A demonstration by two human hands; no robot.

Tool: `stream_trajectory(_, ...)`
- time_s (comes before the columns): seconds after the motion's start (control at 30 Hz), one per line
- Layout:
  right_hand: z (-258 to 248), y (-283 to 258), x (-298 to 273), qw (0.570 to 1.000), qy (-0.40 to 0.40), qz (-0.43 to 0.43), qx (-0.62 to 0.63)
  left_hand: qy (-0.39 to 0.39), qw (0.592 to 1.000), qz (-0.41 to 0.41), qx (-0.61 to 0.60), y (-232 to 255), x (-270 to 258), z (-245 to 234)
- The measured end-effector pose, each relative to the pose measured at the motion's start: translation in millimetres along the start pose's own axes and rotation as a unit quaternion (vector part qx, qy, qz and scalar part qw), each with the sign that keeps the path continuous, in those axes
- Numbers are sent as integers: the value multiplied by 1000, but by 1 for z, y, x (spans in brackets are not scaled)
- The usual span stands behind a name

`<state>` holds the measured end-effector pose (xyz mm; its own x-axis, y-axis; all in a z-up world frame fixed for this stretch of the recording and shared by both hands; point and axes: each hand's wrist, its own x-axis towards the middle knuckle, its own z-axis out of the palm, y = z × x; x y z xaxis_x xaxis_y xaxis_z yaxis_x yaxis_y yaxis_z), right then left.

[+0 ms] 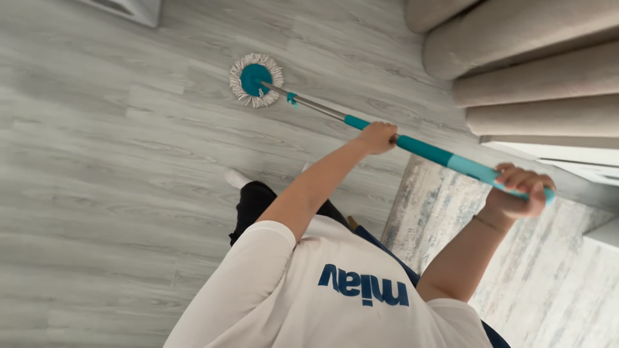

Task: Mopping the floor throughout a room and hallway using a spin mop.

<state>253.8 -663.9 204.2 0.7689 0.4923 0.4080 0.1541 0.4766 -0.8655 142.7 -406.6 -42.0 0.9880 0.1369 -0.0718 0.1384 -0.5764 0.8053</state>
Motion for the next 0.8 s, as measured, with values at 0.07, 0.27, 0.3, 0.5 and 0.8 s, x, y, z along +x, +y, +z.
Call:
stream_trajectory(0.07,58,26,11,1000,-25,11,5,41,999,-6,-14,-33,-42,-48)
stream_trajectory(0.27,263,101,14,989,-134,39,49,215,976,-9,-38,-150,-181,-163)
stream_trajectory(0.3,296,115,12,986,-157,37,44,249,968,-8,-36,-166,-205,-185)
stream_trajectory(0.5,481,166,-27,943,-292,104,118,360,930,-71,-13,-241,-358,-281)
stream_trajectory(0.8,649,207,-106,874,-466,60,121,453,844,-283,51,-276,-519,-321)
